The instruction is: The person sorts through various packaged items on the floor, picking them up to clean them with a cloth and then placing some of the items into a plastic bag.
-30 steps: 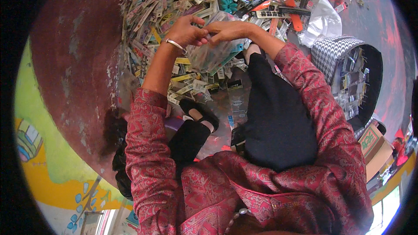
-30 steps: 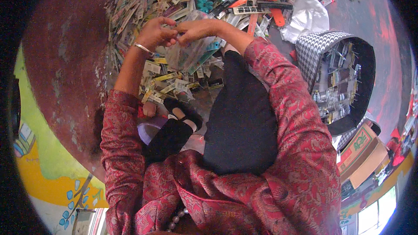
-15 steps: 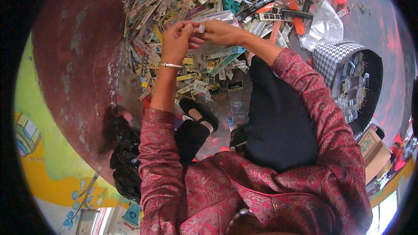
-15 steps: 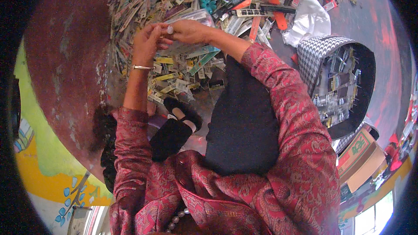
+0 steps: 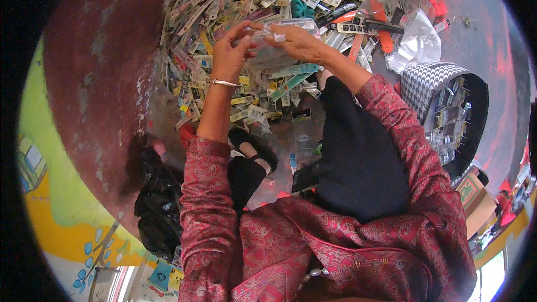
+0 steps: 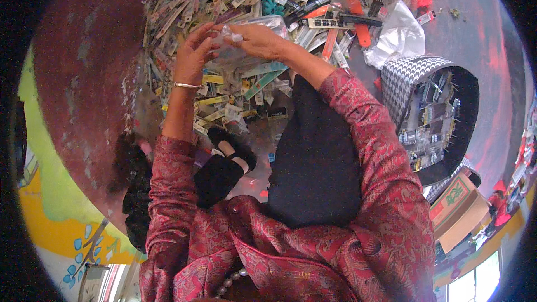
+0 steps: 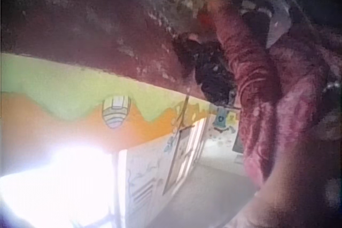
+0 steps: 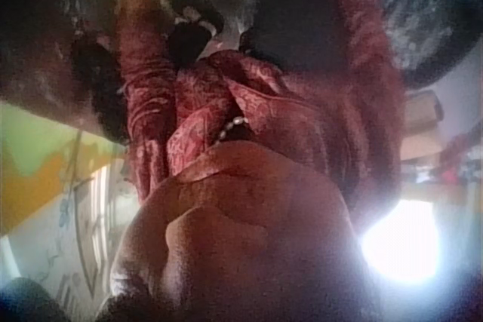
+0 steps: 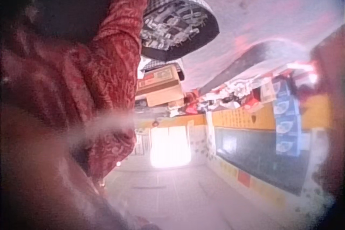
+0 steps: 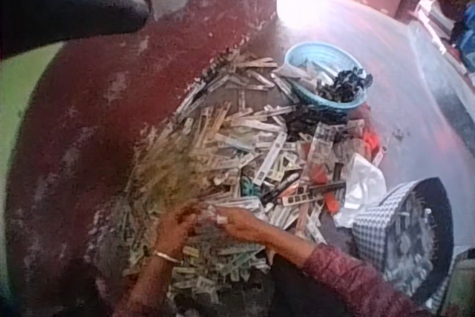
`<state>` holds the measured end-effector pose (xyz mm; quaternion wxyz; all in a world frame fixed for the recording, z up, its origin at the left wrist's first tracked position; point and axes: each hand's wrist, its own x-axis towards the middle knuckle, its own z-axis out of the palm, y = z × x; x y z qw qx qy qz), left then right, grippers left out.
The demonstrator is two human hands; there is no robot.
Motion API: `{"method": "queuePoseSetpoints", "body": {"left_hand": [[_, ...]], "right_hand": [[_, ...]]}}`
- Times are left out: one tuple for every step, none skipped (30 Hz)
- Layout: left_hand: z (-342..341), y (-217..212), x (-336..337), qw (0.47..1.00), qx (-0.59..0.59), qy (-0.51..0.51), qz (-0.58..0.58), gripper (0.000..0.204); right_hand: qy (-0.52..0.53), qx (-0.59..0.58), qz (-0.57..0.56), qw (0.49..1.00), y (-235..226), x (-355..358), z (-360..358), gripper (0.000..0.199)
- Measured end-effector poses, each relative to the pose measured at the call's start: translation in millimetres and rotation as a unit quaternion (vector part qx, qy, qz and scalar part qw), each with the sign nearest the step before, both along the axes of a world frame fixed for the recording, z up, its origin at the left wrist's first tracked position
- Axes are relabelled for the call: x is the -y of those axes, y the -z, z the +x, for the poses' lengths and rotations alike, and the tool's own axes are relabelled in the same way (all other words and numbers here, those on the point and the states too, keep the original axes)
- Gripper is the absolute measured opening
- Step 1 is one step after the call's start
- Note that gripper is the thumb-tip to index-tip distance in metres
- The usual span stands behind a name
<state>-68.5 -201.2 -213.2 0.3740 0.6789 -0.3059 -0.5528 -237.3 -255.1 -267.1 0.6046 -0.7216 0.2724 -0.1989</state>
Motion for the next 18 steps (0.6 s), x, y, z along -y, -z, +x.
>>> {"method": "queuePoseSetpoints", "body": {"left_hand": [[-1, 3, 4, 0.999, -0.048, -0.012, 0.001, 0.036], [-2, 5, 8, 0.995, -0.095, -0.024, 0.003, 0.038], [-4, 6, 10, 0.997, -0.069, -0.013, -0.010, 0.038], [-8, 3, 11, 0.999, -0.041, -0.006, -0.026, 0.040], [-11, 0, 13, 0.999, -0.012, 0.000, -0.040, 0.041], [-12, -3, 15, 1.000, 0.007, 0.017, -0.022, 0.041], [-13, -6, 16, 0.999, 0.025, 0.036, -0.001, 0.042], [-15, -8, 18, 0.997, 0.043, 0.055, 0.020, 0.043], [-21, -9, 22, 0.999, 0.041, 0.021, 0.023, 0.034], [-20, -8, 25, 0.996, 0.051, 0.072, 0.028, 0.029], [-17, -4, 28, 0.990, 0.061, 0.120, 0.034, 0.024], [-14, 0, 30, 0.982, 0.072, 0.168, 0.041, 0.020], [-13, 3, 29, 0.989, 0.041, 0.136, 0.035, 0.018], [-12, 5, 28, 0.994, 0.010, 0.104, 0.029, 0.017], [-11, 8, 26, 0.997, -0.021, 0.072, 0.023, 0.016], [-8, 14, 25, 0.997, -0.030, 0.055, 0.033, 0.014], [-4, 21, 22, 0.998, -0.038, 0.038, 0.043, 0.013], [-1, 28, 18, 0.997, -0.046, 0.021, 0.053, 0.011]], "right_hand": [[0.013, 0.014, -0.047, 0.999, 1, 0, 1, 0.050], [0.026, 0.028, -0.094, 0.995, 2, 2, 0, 0.053], [0.026, -0.007, -0.070, 0.997, 3, 2, -3, 0.054], [0.022, -0.040, -0.048, 0.998, -6, 2, -5, 0.055], [0.019, -0.073, -0.026, 0.997, -14, 2, -6, 0.056], [0.008, -0.092, -0.019, 0.996, -17, 3, -5, 0.057], [0.000, -0.112, -0.009, 0.994, -18, 2, -4, 0.059], [-0.008, -0.131, 0.001, 0.991, -17, 2, -4, 0.060], [0.007, -0.093, -0.050, 0.994, -13, 2, -6, 0.062], [0.004, -0.080, -0.078, 0.994, -5, 1, -6, 0.061], [-0.001, -0.067, -0.105, 0.992, 3, 0, -3, 0.061], [-0.005, -0.053, -0.131, 0.990, 11, -1, -1, 0.061], [0.004, -0.064, -0.108, 0.992, 9, -1, -1, 0.059], [0.013, -0.076, -0.085, 0.993, 6, -1, -1, 0.057], [0.022, -0.087, -0.062, 0.994, 3, -1, -1, 0.055], [0.034, -0.046, 0.000, 0.998, -1, 1, -3, 0.054], [0.046, -0.005, 0.062, 0.997, -5, 4, -4, 0.053], [0.050, 0.022, 0.134, 0.990, 2, 5, -5, 0.049]]}}
